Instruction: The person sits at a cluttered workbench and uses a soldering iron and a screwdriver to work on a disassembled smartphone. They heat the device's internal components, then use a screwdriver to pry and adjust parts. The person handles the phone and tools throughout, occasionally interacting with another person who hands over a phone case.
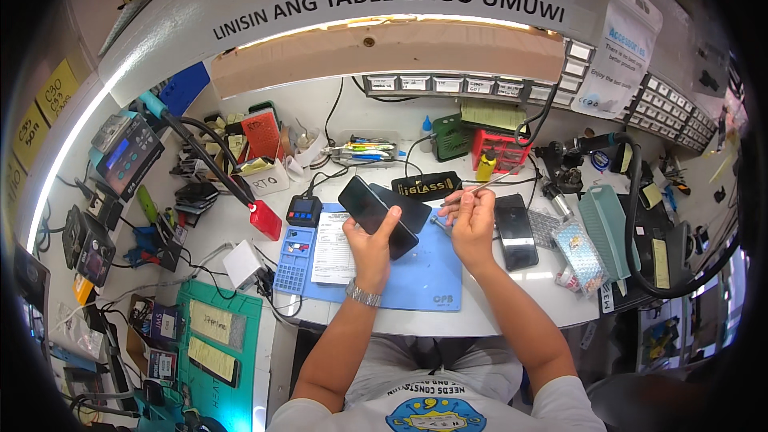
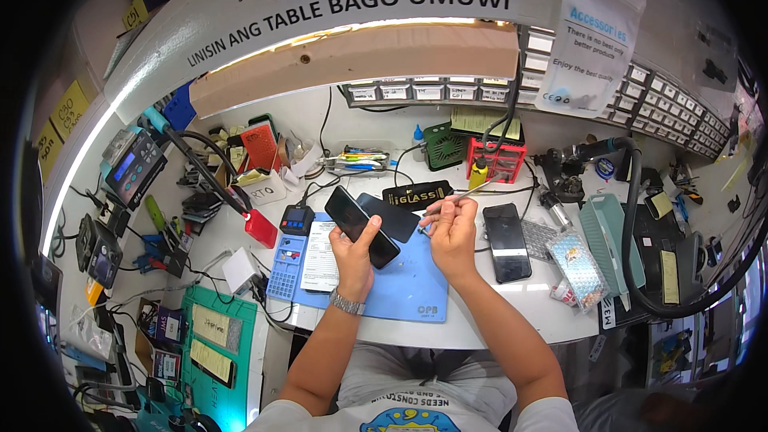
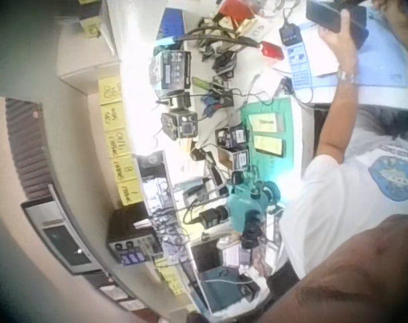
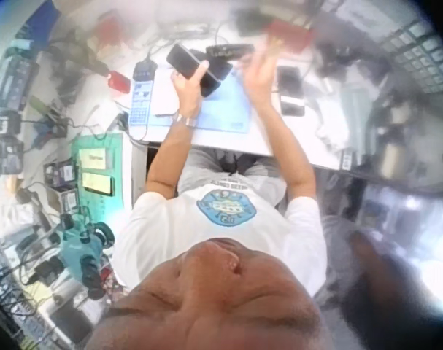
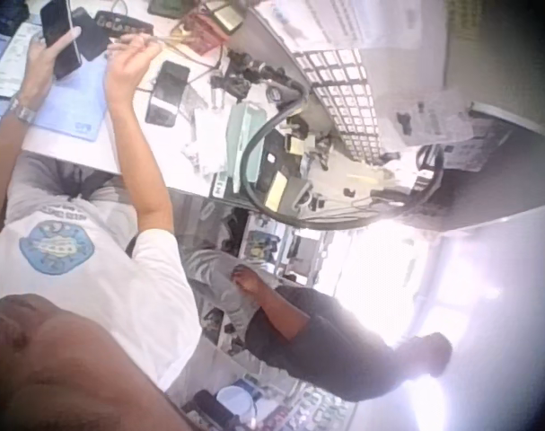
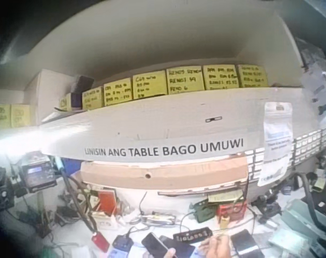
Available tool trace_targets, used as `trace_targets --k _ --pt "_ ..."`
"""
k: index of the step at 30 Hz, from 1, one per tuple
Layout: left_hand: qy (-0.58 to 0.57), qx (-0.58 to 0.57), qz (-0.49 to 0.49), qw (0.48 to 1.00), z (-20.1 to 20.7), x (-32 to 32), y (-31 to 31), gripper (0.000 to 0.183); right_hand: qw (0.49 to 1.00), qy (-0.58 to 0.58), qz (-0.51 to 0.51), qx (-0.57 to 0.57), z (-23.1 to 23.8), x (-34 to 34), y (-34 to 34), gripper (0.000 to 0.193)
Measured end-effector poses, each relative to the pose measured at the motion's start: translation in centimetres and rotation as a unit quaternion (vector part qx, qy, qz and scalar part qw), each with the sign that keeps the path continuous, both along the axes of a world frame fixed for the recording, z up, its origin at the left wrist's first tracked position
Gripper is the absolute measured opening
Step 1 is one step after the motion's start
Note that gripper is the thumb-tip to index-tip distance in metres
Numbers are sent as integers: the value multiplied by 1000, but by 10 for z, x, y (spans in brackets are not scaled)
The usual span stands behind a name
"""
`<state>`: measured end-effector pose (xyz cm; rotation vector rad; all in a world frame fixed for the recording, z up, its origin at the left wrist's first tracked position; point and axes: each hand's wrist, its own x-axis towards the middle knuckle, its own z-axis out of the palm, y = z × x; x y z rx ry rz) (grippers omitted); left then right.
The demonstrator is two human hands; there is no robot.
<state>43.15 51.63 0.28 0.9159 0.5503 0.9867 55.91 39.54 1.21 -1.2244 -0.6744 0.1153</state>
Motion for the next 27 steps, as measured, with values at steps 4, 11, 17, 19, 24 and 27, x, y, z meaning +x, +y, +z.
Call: trace_targets --k 4,11,17,19,24,27 --pt "-17 4 12 1000 -6 0 5 74 990 38 102 91 -7 -31 -6 24" --pt "-65 -37 31 997 -10 -1 13 65 985 51 154 53 -11 -45 -8 25" --pt "-67 -18 44 997 -6 -1 8 50 984 70 158 35 -10 -46 -11 22" --pt "-65 0 59 996 -2 0 4 29 984 75 159 34 -10 -46 -11 22" --pt "-62 -15 61 996 -4 0 3 64 983 74 159 48 -11 -47 -9 22" --pt "-49 -9 64 997 -2 -2 2 67 985 35 162 41 -13 -45 -12 24"
